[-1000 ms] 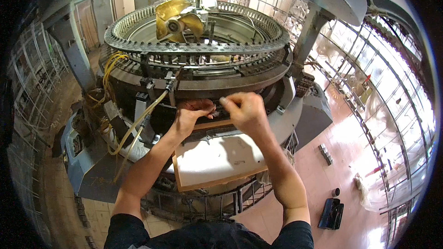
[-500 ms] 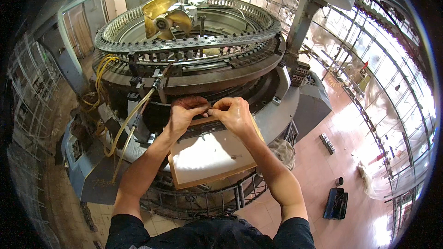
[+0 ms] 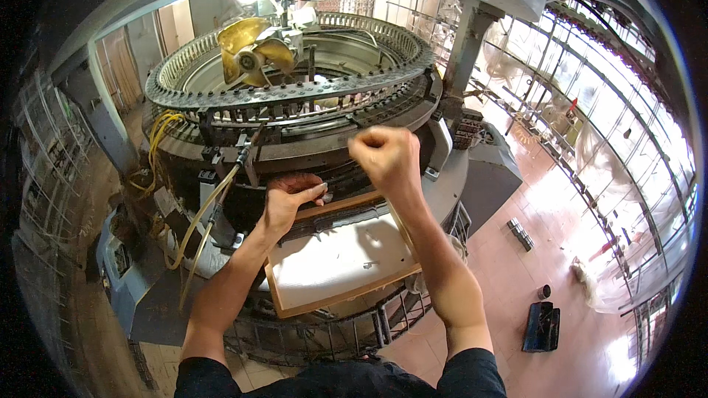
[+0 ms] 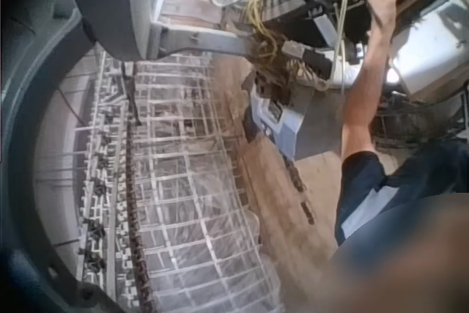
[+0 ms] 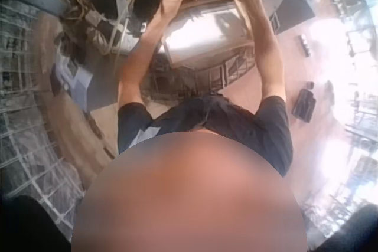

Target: The person assembles a large circular industrial machine by inserting small metal pins into slots around its perimeter. They use a screwdriver to tighten components and repeatedly place pins into the machine's ring structure.

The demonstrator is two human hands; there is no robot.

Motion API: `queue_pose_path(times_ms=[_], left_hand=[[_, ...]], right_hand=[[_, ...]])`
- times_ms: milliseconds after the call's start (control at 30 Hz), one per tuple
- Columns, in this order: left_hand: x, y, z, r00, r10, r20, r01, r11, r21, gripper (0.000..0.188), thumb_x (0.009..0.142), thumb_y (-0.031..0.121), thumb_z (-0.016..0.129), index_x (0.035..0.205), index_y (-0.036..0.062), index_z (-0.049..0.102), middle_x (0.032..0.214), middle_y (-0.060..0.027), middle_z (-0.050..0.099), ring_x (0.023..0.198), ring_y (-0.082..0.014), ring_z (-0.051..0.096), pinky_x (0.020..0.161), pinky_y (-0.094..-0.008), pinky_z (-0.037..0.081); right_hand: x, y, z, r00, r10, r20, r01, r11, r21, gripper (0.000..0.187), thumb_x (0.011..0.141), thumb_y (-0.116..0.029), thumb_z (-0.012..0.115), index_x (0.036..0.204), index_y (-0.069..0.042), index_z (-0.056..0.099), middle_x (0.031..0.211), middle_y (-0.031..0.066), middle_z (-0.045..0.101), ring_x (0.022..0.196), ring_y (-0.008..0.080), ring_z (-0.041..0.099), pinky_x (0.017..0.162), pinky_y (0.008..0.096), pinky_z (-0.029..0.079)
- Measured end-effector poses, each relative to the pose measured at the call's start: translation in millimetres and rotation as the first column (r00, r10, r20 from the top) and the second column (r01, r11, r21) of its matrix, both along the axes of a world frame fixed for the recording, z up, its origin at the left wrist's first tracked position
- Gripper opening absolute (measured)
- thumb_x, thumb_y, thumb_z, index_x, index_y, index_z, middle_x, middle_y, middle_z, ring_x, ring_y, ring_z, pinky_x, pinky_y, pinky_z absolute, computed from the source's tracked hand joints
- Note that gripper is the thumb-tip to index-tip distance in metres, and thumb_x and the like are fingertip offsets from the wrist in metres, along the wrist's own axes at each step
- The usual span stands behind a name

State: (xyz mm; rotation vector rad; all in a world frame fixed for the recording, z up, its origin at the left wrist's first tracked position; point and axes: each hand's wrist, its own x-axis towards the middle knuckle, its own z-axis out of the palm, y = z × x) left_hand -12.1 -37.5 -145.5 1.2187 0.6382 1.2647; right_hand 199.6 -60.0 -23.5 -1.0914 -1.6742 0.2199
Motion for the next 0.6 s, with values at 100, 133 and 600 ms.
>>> queue_pose_path(times_ms=[100, 133, 600], left_hand=[[0.9, -0.6, 0.0, 1.000, -0.008, -0.025, 0.008, 1.000, 0.025, 0.009, 0.092, 0.000, 0.075, 0.101, -0.0035, 0.075, 0.092, -0.0121, 0.076, 0.079, -0.0186, 0.073, 0.073, -0.0308, 0.061], [0.9, -0.3, -0.2, 1.000, -0.016, -0.011, 0.016, 1.000, 0.026, 0.010, 0.092, 0.000, 0.075, 0.101, -0.0034, 0.075, 0.092, -0.0122, 0.076, 0.079, -0.0186, 0.073, 0.073, -0.0307, 0.061], [-1.2, 0.7, 0.6, 1.000, 0.000, 0.014, 0.000, 1.000, 0.008, 0.013, 0.090, 0.002, 0.079, 0.103, -0.0022, 0.076, 0.092, -0.0090, 0.076, 0.073, -0.0151, 0.070, 0.071, -0.0265, 0.059]], right_hand=[[-5.5, 37.7, 23.3, 0.983, -0.169, 0.073, 0.178, 0.973, -0.144, 0.021, 0.077, -0.020, 0.075, 0.086, -0.001, 0.081, 0.071, 0.0144, 0.074, 0.064, 0.0186, 0.071, 0.064, 0.0326, 0.055], [-6.8, 48.3, 26.0, 0.975, -0.182, 0.124, 0.201, 0.966, -0.164, 0.024, 0.076, -0.021, 0.076, 0.087, -0.002, 0.081, 0.069, 0.0144, 0.074, 0.064, 0.0181, 0.071, 0.064, 0.0321, 0.055], [-16.1, 78.6, 9.4, 0.928, -0.277, 0.251, 0.313, 0.942, -0.118, 0.023, 0.070, -0.021, 0.076, 0.081, -0.002, 0.080, 0.072, 0.0219, 0.072, 0.071, 0.0359, 0.073, 0.072, 0.0415, 0.058]])
